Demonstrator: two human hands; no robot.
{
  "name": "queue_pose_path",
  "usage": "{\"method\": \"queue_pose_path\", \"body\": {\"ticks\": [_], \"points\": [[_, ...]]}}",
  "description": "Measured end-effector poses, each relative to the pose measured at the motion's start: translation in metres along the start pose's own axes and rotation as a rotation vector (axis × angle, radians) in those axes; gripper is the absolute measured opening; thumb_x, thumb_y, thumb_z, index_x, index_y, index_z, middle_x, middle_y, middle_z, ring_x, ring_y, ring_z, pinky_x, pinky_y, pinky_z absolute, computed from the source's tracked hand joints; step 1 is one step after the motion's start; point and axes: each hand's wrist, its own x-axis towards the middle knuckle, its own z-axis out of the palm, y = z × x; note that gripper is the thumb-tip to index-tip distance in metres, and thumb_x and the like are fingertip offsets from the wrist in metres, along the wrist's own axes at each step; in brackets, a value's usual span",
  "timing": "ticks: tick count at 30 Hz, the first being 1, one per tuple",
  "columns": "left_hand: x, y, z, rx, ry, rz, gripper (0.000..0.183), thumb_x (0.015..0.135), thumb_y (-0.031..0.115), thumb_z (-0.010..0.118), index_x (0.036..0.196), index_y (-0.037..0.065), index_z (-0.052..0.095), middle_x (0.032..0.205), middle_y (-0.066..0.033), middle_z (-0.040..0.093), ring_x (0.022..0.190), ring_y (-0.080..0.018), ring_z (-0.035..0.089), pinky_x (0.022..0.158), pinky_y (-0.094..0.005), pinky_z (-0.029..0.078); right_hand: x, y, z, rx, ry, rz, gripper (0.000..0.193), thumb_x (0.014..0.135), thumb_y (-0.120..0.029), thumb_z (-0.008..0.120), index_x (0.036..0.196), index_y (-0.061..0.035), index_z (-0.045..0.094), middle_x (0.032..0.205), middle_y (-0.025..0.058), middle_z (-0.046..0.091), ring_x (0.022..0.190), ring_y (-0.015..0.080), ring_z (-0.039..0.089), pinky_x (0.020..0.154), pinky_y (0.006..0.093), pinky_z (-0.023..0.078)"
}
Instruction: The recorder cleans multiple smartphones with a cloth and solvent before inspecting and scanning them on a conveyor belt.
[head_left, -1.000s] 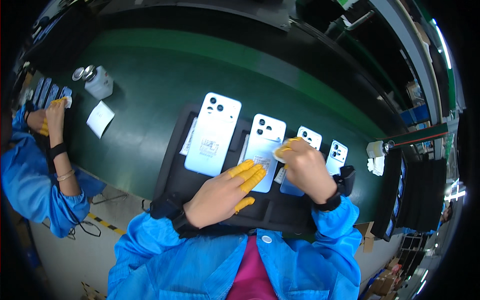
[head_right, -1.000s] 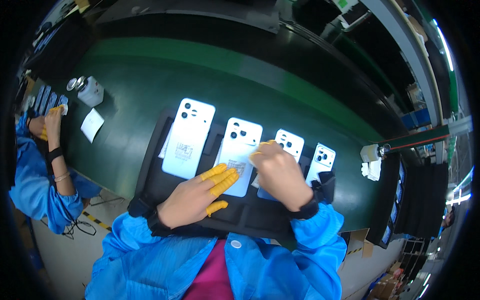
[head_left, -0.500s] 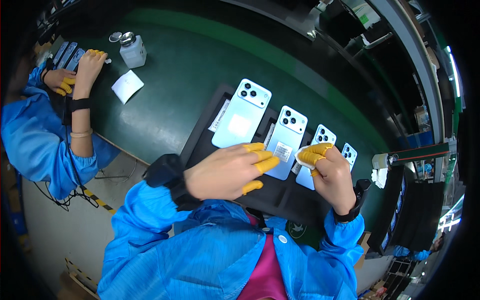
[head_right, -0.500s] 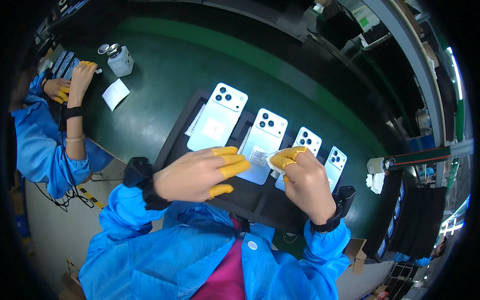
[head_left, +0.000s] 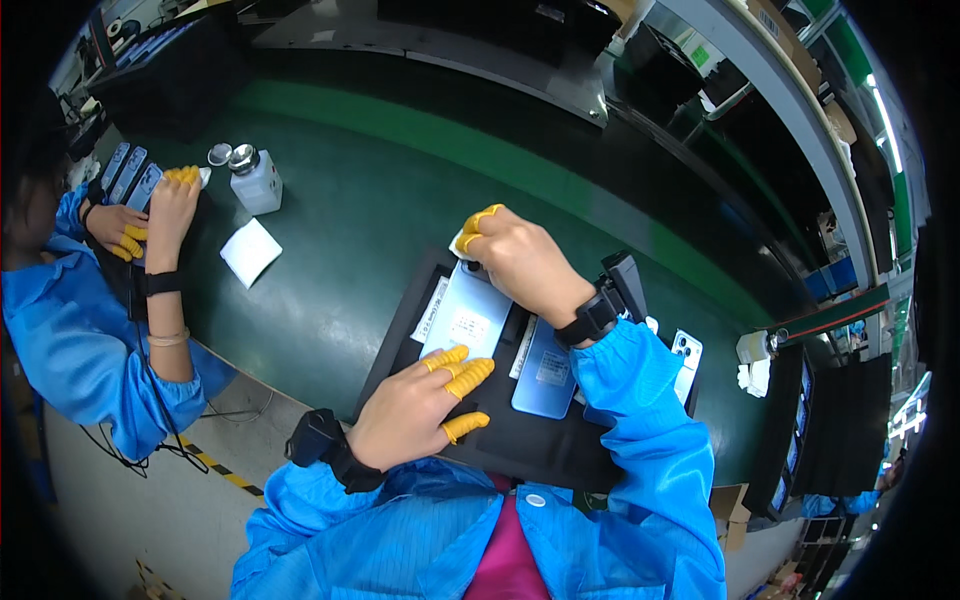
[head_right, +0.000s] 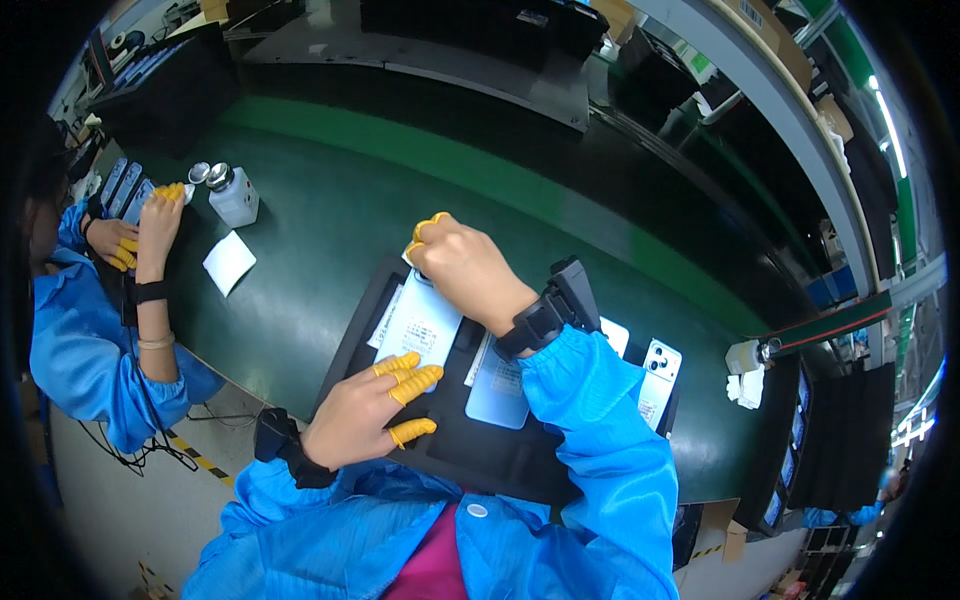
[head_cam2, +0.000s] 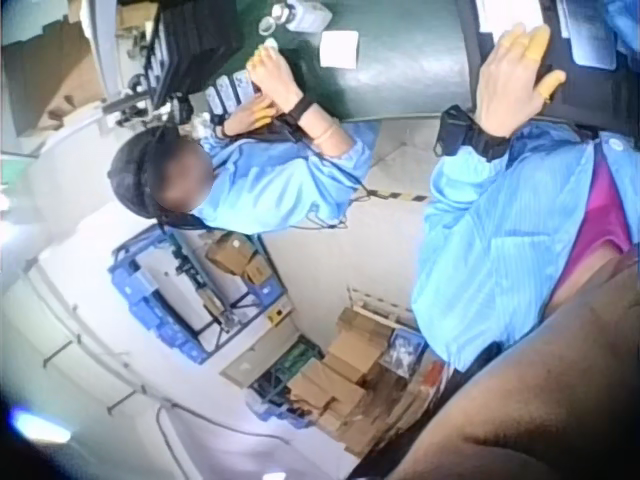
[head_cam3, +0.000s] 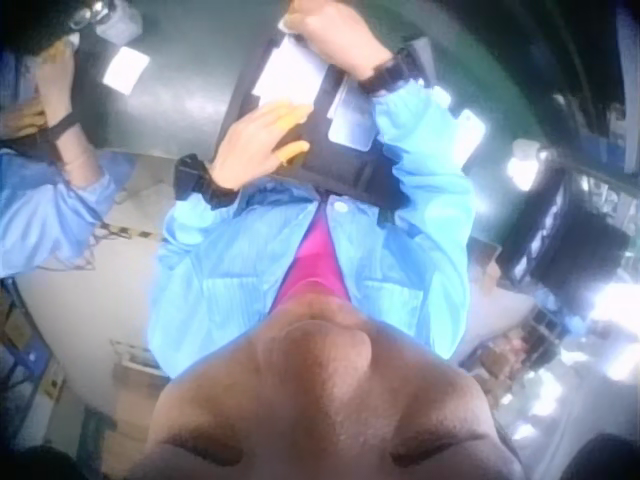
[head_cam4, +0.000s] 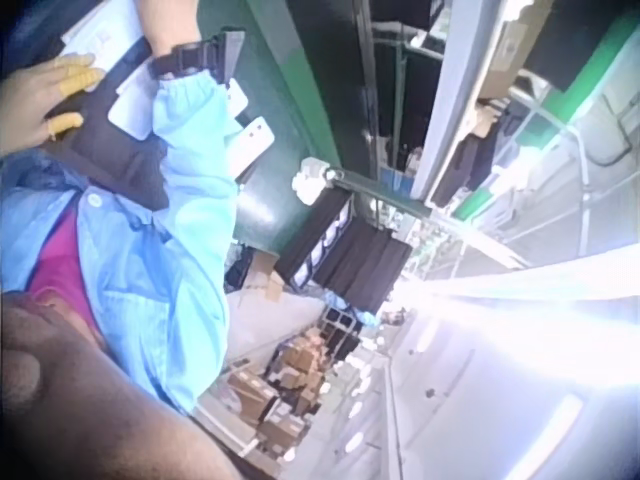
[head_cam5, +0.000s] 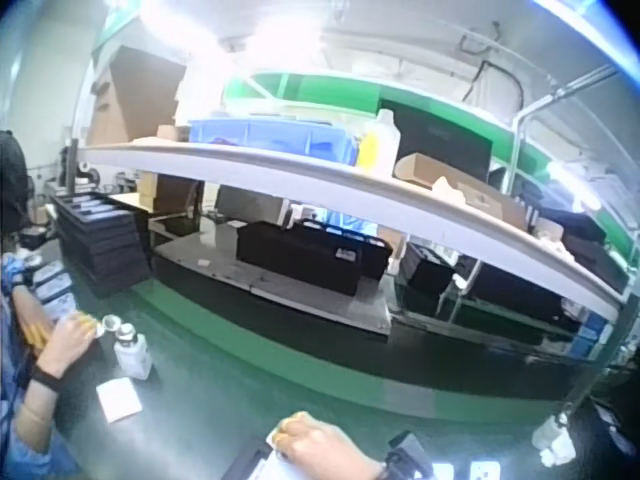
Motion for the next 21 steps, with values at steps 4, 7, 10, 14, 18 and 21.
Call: {"method": "queue_pose_path", "body": {"ticks": [4, 7, 10, 14, 18, 21], "points": [[0.000, -0.003, 0.001, -0.019, -0.041, -0.038, 0.054, 0.080, 0.033, 0.071, 0.127, 0.011, 0.058, 0.117, -0.0156, 0.063, 0.116, -0.0309, 0.056, 0.094, -0.0358, 0.048, -0.015, -0.002, 0.002, -0.006, -0.086, 0.027, 0.012, 0.071, -0.001, 0.063, 0.082, 0.0001, 0.069, 0.082, 0.0121, 0.063, 0.085, 0.0270, 0.062, 0.074, 0.0344, 0.054], [-0.002, -0.005, -0.002, 0.001, -0.064, -0.038, 0.055, 0.080, 0.035, 0.071, 0.127, 0.010, 0.058, 0.115, -0.0144, 0.063, 0.117, -0.0297, 0.056, 0.095, -0.0352, 0.048, -0.035, -0.010, -0.014, -0.013, -0.145, 0.063, 0.012, 0.070, 0.001, 0.062, 0.080, 0.0007, 0.068, 0.082, 0.0120, 0.063, 0.084, 0.0270, 0.062, 0.073, 0.0348, 0.054], [0.000, -0.003, -0.005, -0.002, -0.075, -0.027, 0.055, 0.080, 0.036, 0.071, 0.127, 0.009, 0.058, 0.113, -0.0138, 0.064, 0.117, -0.0286, 0.056, 0.095, -0.0349, 0.048, -0.035, -0.014, -0.027, -0.035, -0.280, 0.105, 0.011, 0.070, 0.001, 0.061, 0.079, 0.0007, 0.067, 0.082, 0.0112, 0.063, 0.083, 0.0267, 0.062, 0.071, 0.0348, 0.054], [0.004, -0.004, -0.004, -0.017, -0.094, -0.029, 0.053, 0.082, 0.033, 0.069, 0.127, 0.007, 0.057, 0.113, -0.0119, 0.064, 0.118, -0.0268, 0.055, 0.097, -0.0337, 0.046, -0.011, -0.016, -0.004, 0.030, -0.023, 0.036, 0.010, 0.067, -0.003, 0.065, 0.077, 0.0002, 0.067, 0.080, 0.0096, 0.061, 0.081, 0.0247, 0.061, 0.070, 0.0330, 0.054], [0.004, -0.004, -0.007, -0.026, -0.064, -0.024, 0.053, 0.078, 0.029, 0.073, 0.124, 0.009, 0.060, 0.110, -0.0110, 0.065, 0.116, -0.0255, 0.057, 0.093, -0.0325, 0.049, -0.024, -0.015, -0.003, 0.016, -0.034, -0.025, 0.011, 0.066, -0.003, 0.065, 0.076, 0.0004, 0.067, 0.080, 0.0098, 0.062, 0.082, 0.0241, 0.061, 0.073, 0.0318, 0.053], [0.004, -0.004, -0.008, -0.018, -0.071, -0.025, 0.053, 0.077, 0.028, 0.073, 0.124, 0.009, 0.060, 0.109, -0.0110, 0.065, 0.116, -0.0255, 0.057, 0.092, -0.0324, 0.049, -0.044, -0.013, -0.025, -0.044, -0.212, 0.104, 0.015, 0.064, 0.003, 0.063, 0.078, 0.0005, 0.068, 0.077, 0.0103, 0.062, 0.075, 0.0275, 0.060, 0.068, 0.0347, 0.053]]}}
